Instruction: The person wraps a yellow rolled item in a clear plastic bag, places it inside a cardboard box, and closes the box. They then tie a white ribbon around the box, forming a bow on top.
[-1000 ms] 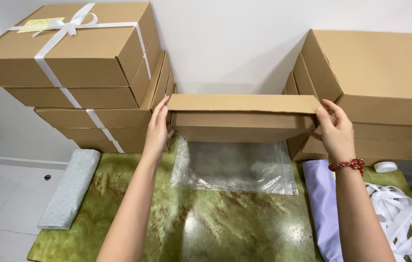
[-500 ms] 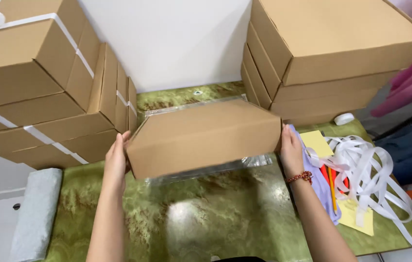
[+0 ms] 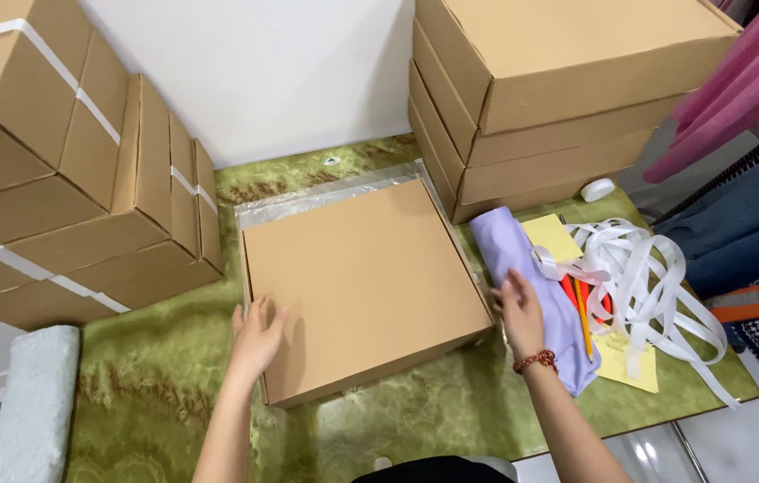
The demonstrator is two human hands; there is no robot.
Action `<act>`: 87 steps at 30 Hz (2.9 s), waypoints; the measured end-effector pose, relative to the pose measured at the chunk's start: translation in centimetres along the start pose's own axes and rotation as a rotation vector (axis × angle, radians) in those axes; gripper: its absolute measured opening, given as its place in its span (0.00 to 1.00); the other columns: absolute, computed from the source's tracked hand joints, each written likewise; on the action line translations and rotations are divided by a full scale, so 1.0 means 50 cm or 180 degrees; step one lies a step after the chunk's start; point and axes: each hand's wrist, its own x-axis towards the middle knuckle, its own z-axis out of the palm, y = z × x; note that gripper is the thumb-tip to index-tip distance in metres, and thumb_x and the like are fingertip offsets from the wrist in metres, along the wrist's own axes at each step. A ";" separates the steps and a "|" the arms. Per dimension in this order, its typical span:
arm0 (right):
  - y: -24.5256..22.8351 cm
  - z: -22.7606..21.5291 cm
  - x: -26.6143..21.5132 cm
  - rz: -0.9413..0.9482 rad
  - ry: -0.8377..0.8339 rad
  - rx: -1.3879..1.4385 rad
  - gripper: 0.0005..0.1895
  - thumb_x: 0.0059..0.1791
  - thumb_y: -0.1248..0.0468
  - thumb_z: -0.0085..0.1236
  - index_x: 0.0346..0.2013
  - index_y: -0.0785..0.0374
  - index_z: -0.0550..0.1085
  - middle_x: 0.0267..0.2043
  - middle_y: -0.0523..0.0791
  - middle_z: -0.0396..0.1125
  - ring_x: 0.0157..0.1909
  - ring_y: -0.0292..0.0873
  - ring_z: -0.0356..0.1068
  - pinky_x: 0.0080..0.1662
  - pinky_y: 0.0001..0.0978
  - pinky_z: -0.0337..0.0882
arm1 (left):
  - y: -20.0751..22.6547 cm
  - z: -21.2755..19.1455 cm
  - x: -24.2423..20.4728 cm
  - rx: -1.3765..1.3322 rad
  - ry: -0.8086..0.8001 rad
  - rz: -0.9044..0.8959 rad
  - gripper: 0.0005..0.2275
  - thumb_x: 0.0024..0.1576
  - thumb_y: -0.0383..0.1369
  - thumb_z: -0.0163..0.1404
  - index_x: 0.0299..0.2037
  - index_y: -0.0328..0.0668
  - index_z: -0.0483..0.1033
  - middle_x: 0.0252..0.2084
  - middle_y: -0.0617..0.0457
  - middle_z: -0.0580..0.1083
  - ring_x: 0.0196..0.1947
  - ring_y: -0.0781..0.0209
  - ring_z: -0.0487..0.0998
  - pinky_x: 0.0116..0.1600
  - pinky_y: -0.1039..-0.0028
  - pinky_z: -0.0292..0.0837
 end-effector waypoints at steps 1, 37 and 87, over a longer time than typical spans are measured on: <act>0.003 -0.014 0.021 -0.0002 0.0014 0.0001 0.28 0.62 0.59 0.45 0.74 0.70 0.61 0.74 0.67 0.56 0.64 0.70 0.67 0.58 0.60 0.73 | 0.023 0.004 -0.016 0.0002 -0.0008 0.0011 0.34 0.64 0.54 0.49 0.78 0.50 0.60 0.81 0.26 0.43 0.80 0.25 0.45 0.80 0.42 0.42; -0.194 0.203 -0.060 -0.1846 -0.0466 -0.1130 0.07 0.53 0.67 0.60 0.43 0.58 0.84 0.49 0.52 0.72 0.58 0.62 0.72 0.56 0.52 0.73 | 0.128 0.141 -0.083 -0.0297 -0.1047 0.1315 0.21 0.65 0.43 0.53 0.67 0.51 0.75 0.72 0.28 0.62 0.75 0.25 0.59 0.76 0.42 0.55; -0.120 -0.055 0.234 -0.0773 -0.0586 -0.1877 0.18 0.52 0.53 0.72 0.36 0.67 0.84 0.22 0.43 0.62 0.25 0.38 0.54 0.29 0.32 0.58 | -0.155 -0.463 -0.052 0.1873 0.1528 0.0154 0.25 0.48 0.61 0.64 0.24 0.46 0.82 0.18 0.60 0.75 0.21 0.61 0.72 0.32 0.71 0.64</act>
